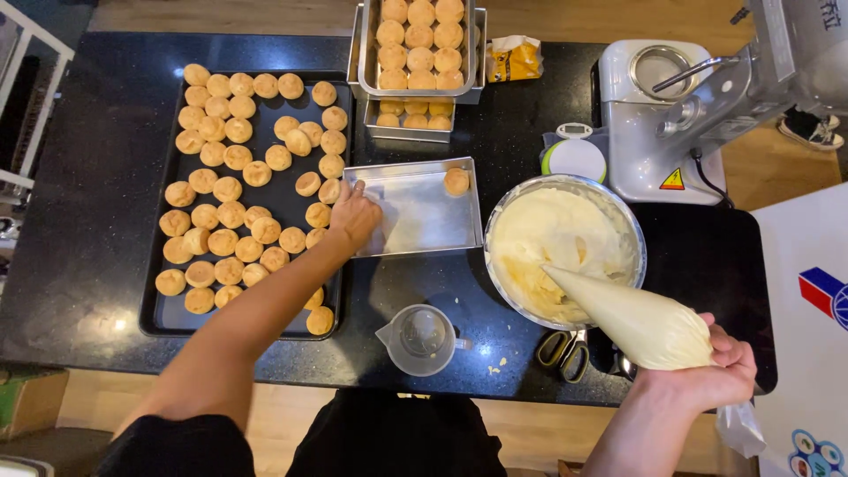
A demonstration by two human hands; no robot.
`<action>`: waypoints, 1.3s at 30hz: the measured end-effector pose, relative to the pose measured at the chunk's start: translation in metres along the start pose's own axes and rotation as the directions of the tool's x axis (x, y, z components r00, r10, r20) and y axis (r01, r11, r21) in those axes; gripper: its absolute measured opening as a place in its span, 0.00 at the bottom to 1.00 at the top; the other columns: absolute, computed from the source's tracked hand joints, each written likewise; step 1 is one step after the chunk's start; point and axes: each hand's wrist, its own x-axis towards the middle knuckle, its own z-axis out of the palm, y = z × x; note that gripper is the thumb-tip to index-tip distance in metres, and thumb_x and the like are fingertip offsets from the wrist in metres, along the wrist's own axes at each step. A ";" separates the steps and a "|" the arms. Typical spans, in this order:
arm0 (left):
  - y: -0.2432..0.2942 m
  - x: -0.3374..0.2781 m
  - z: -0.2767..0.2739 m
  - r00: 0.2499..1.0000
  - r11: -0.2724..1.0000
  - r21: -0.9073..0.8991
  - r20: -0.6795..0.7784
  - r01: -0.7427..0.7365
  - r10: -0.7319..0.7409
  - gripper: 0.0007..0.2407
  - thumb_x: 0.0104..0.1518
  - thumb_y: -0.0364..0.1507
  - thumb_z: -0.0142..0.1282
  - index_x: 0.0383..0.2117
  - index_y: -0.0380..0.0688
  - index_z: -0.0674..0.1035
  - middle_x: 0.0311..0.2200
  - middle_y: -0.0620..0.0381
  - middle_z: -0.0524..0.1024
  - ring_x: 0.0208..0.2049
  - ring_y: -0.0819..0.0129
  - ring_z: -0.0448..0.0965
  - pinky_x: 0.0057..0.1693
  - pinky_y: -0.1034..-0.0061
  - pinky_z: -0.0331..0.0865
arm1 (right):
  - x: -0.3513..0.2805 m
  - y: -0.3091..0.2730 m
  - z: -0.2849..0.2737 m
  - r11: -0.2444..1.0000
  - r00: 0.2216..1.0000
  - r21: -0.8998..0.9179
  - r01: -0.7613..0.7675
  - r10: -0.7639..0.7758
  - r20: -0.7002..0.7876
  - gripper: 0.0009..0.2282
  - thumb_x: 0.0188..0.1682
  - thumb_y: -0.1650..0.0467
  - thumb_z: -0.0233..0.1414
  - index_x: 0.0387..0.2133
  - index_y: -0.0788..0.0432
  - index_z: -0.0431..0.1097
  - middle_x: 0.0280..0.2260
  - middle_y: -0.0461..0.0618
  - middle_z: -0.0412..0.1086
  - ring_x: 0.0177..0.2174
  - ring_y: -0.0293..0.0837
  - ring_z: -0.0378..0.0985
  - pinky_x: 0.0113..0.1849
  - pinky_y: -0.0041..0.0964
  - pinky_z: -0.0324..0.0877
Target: Pipe cream into cream puffs using a piping bag and organize them onto baking trays.
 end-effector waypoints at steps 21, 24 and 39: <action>0.095 -0.158 0.014 0.781 0.569 -0.749 -0.114 0.339 -0.615 0.09 0.53 0.23 0.53 0.37 0.45 0.83 0.34 0.55 0.80 0.41 0.55 0.77 0.48 0.55 0.60 | 0.052 0.007 0.012 0.999 0.995 -0.030 0.033 -0.030 0.095 0.13 0.37 0.77 0.48 0.10 0.55 0.50 0.17 0.52 0.60 0.31 0.51 0.72 0.50 0.48 0.77; 0.089 -0.150 0.007 0.753 0.601 -0.697 -0.135 0.390 -0.644 0.07 0.54 0.24 0.53 0.35 0.44 0.82 0.34 0.55 0.79 0.41 0.55 0.76 0.48 0.56 0.61 | 0.050 0.006 0.014 1.000 0.998 -0.008 0.006 -0.006 0.056 0.13 0.38 0.77 0.48 0.11 0.56 0.50 0.18 0.53 0.60 0.32 0.54 0.73 0.49 0.49 0.77; 0.081 -0.153 0.001 0.758 0.688 -0.545 -0.138 0.479 -0.637 0.08 0.55 0.31 0.53 0.38 0.47 0.81 0.38 0.56 0.71 0.45 0.55 0.70 0.46 0.59 0.59 | 0.058 -0.006 -0.004 1.000 0.999 0.010 0.000 0.000 0.040 0.12 0.34 0.76 0.49 0.08 0.57 0.52 0.20 0.57 0.65 0.37 0.61 0.79 0.41 0.54 0.80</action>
